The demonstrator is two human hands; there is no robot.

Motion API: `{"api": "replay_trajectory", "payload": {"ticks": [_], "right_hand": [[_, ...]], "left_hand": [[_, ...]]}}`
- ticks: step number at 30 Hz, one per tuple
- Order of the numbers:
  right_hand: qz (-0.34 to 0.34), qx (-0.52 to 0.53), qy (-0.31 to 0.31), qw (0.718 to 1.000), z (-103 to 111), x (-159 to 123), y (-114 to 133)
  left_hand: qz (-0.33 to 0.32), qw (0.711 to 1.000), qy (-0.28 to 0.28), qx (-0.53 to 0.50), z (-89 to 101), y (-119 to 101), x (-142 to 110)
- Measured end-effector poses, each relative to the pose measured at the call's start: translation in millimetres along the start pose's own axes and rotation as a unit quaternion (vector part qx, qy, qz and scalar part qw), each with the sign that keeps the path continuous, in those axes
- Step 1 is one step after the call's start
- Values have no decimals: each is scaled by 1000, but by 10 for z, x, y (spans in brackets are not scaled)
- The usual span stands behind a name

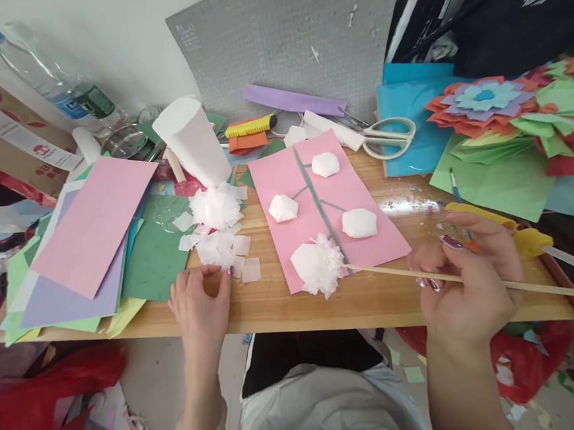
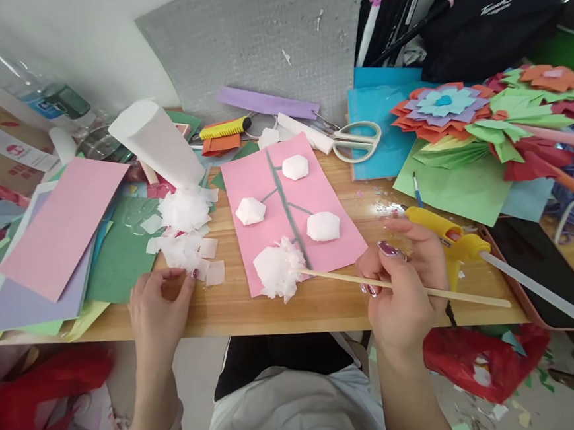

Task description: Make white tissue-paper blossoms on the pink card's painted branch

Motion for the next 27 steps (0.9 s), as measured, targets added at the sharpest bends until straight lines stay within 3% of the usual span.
{"api": "replay_trajectory", "payload": {"ticks": [5,12,17,21,27], "right_hand": [[-5,10,13,1000,-22,-77,8],[16,6,4,1000,-71,-223,25],[16,-4,1,1000,-84,-277,22],[15,-11,17,1000,-116,-320,24],[4,-22,9,1000,-96,-376,38]], "left_hand": [[31,992,-11,-126,25,60,-5],[-4,999,-44,-26,-35,-17,92],[6,992,-93,-89,-4,-41,31],[33,986,-84,-139,-12,8,-1],[4,987,-89,-132,-3,15,19]]}}
Point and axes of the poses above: each hand's wrist, its own x-axis towards the middle knuckle, its own z-axis out of the back of the hand, y = z × x, the point moved 3 cm from there along x, towards the middle knuckle, and after that the axes turned 14 degrees about -z, right-handed, at the moved point
